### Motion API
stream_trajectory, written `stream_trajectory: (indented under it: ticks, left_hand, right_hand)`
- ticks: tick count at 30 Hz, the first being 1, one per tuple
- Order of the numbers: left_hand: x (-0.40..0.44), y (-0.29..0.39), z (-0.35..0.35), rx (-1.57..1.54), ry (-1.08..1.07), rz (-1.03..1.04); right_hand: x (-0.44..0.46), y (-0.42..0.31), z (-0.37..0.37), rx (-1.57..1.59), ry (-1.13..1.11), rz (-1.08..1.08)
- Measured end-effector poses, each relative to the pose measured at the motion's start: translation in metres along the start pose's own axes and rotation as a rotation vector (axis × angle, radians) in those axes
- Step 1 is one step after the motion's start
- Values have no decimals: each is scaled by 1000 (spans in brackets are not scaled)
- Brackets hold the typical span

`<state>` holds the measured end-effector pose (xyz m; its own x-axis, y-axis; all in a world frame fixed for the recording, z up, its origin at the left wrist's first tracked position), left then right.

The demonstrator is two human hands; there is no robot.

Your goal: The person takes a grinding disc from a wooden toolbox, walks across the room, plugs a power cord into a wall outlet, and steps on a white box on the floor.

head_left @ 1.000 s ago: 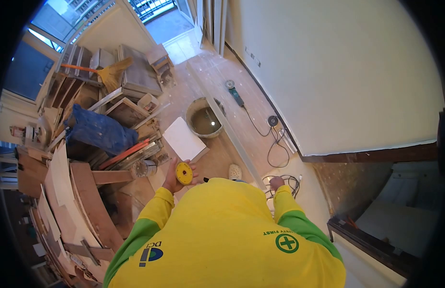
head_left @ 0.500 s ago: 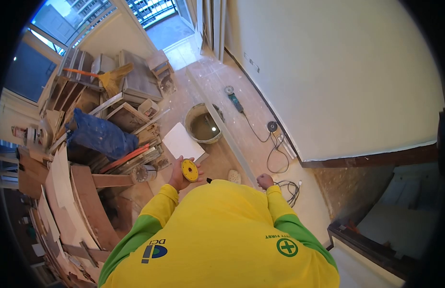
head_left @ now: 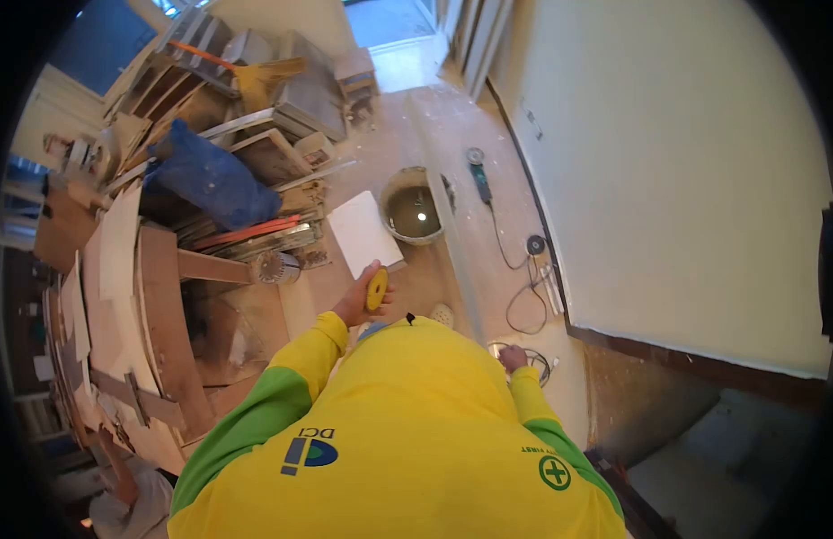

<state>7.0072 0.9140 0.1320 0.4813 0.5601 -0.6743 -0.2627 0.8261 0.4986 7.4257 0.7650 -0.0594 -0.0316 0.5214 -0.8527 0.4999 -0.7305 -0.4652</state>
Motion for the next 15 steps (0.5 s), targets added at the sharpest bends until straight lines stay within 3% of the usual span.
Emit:
stream_trajectory:
  ticks: [3,7,12,15]
  left_hand:
    - [3,-5,10,39,20,26]
    - [8,-13,10,-45,-55,-1]
    - [15,-15,21,101,230,-34]
    - [19,-13,23,238,258,-24]
  right_hand:
    - [34,-12,7,57,-6,-106]
    - [11,-104,2,163,-204,-165]
    - [-51,-239,9,196,-536,-386]
    - [-74,-288,28,118,-673,-580]
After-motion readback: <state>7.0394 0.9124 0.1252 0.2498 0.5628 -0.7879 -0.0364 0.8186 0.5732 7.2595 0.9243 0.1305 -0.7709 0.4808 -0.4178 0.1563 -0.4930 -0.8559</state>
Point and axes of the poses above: each hand's wrist, its own x-axis towards the middle knuckle, its own z-axis out of the palm, y = z × x, the point moved 1 cm from there along x, towards the middle knuckle, and after that the axes turned 13 degrees about -y, right-handed, at the moved point
